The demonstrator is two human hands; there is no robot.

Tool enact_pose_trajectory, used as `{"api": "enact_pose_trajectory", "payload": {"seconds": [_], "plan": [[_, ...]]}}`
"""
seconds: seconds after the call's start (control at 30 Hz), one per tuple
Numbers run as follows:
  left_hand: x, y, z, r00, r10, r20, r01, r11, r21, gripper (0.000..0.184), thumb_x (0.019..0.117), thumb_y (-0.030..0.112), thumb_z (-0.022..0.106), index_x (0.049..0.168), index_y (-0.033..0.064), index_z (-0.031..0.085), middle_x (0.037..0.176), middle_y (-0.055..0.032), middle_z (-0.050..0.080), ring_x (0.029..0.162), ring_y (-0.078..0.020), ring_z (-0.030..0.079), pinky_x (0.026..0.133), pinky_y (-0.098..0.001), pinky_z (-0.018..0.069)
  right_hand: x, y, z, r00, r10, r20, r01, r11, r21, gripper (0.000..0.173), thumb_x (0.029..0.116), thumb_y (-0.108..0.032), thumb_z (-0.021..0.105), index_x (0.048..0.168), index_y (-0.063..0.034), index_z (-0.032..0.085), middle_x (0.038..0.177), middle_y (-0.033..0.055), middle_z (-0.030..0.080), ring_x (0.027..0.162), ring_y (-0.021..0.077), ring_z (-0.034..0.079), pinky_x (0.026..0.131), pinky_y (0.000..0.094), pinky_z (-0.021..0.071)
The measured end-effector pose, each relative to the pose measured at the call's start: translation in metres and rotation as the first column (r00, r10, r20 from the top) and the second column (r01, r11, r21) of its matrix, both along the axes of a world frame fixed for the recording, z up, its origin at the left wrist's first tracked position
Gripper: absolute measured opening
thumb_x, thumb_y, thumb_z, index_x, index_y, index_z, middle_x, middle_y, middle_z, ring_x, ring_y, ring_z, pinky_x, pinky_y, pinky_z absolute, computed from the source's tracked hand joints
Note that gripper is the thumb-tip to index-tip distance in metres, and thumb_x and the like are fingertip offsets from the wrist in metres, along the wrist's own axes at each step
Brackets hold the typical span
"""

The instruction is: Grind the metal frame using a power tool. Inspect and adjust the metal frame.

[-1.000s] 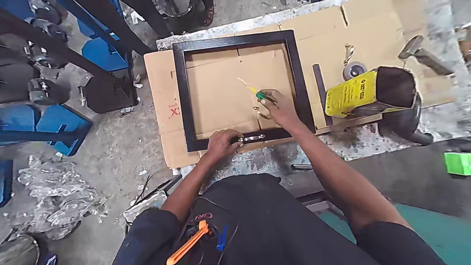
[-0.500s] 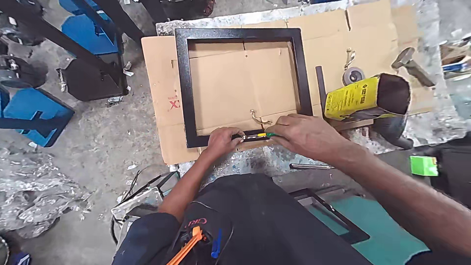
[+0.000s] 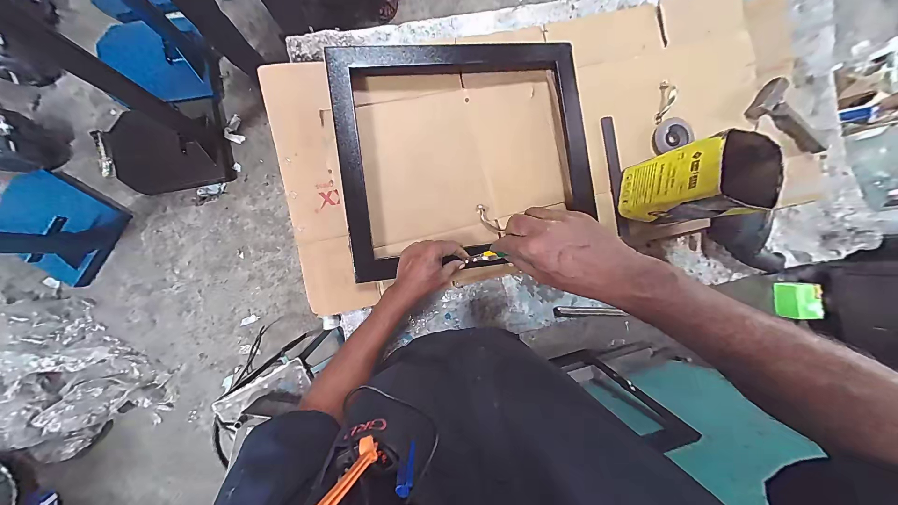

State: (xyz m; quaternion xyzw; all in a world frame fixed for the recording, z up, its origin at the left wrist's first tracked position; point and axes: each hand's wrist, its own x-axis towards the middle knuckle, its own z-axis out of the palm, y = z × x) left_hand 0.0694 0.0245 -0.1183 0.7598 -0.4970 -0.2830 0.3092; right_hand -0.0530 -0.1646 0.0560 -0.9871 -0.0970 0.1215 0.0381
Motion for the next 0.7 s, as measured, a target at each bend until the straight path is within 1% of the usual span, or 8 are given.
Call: {"api": "enact_pose_trajectory", "payload": {"seconds": [0.13,0.2,0.33,0.53,0.57,0.63,0.67,0.7], "plan": [[0.000,0.001,0.002,1.000,0.002,0.007,-0.002,1.000,0.003,0.017,0.0976,0.040,0.067,0.110,0.0358,0.077,0.122,0.0149,0.073,0.107,-0.0082,0.070,0.090,-0.0469,0.0573,0.002,0.003,0.004,1.000,0.028,-0.006,-0.028,1.000,-0.002,0.014,0.0965,-0.011,0.064,0.105,-0.0129,0.076,0.095,0.0083,0.066,0.091,0.0284,0.065,0.073,0.0426,0.0554],[0.001,0.000,0.004,1.000,0.001,-0.004,-0.001,1.000,0.006,0.017,0.0978,0.039,0.067,0.110,0.0353,0.077,0.123,0.0145,0.073,0.108,-0.0080,0.070,0.091,-0.0471,0.0570,0.003,0.004,0.005,0.999,0.040,-0.001,-0.040,0.999,-0.001,0.014,0.0964,-0.009,0.065,0.105,-0.0126,0.075,0.096,0.0086,0.066,0.092,0.0290,0.066,0.073,0.0430,0.0559],[0.000,-0.001,0.003,1.000,-0.005,-0.003,0.005,1.000,0.017,0.017,0.0981,0.041,0.066,0.110,0.0363,0.077,0.125,0.0167,0.072,0.107,-0.0059,0.069,0.090,-0.0457,0.0570,0.003,0.005,0.005,0.998,0.055,0.002,-0.055,0.998,-0.016,0.014,0.0965,-0.007,0.063,0.103,-0.0124,0.075,0.094,0.0085,0.064,0.090,0.0290,0.065,0.070,0.0427,0.0549],[0.001,-0.001,0.003,1.000,-0.004,-0.007,0.004,1.000,0.009,0.016,0.0979,0.039,0.067,0.109,0.0355,0.078,0.124,0.0161,0.072,0.107,-0.0065,0.070,0.090,-0.0472,0.0577,0.006,0.011,0.007,0.995,0.096,-0.005,-0.096,0.994,-0.044,0.014,0.0927,-0.002,0.065,0.100,-0.0110,0.074,0.095,0.0096,0.064,0.090,0.0297,0.064,0.070,0.0437,0.0544],[0.001,0.000,0.003,1.000,0.000,-0.009,0.000,1.000,0.003,0.016,0.0978,0.039,0.067,0.109,0.0354,0.078,0.124,0.0162,0.072,0.106,-0.0065,0.070,0.090,-0.0472,0.0574,0.007,0.013,0.008,0.993,0.119,0.007,-0.118,0.991,-0.062,0.013,0.0930,-0.002,0.065,0.100,-0.0102,0.074,0.095,0.0102,0.064,0.090,0.0301,0.065,0.069,0.0439,0.0540],[0.000,0.000,0.002,1.000,0.008,-0.006,-0.008,1.000,-0.004,0.016,0.0973,0.039,0.067,0.109,0.0355,0.078,0.121,0.0156,0.073,0.105,-0.0071,0.070,0.089,-0.0476,0.0574,0.011,0.016,0.010,0.981,0.190,0.032,-0.186,0.977,-0.108,0.012,0.0971,-0.003,0.059,0.097,-0.0071,0.070,0.091,0.0118,0.063,0.086,0.0309,0.064,0.063,0.0430,0.0494],[0.000,0.000,0.002,1.000,0.009,-0.006,-0.009,1.000,-0.006,0.016,0.0968,0.038,0.068,0.109,0.0353,0.078,0.119,0.0147,0.074,0.103,-0.0082,0.071,0.087,-0.0483,0.0575,0.013,0.017,0.012,0.974,0.226,0.029,-0.221,0.967,-0.123,0.014,0.0990,-0.003,0.054,0.095,-0.0048,0.068,0.088,0.0126,0.061,0.084,0.0314,0.062,0.062,0.0428,0.0465],[0.001,0.000,0.002,1.000,0.009,-0.003,-0.009,1.000,-0.006,0.015,0.0964,0.038,0.069,0.109,0.0355,0.077,0.116,0.0141,0.075,0.100,-0.0088,0.071,0.085,-0.0487,0.0578,0.016,0.018,0.014,0.967,0.254,0.004,-0.251,0.957,-0.145,0.016,0.1000,-0.002,0.052,0.093,-0.0030,0.066,0.086,0.0132,0.060,0.083,0.0318,0.062,0.063,0.0430,0.0464]]}}
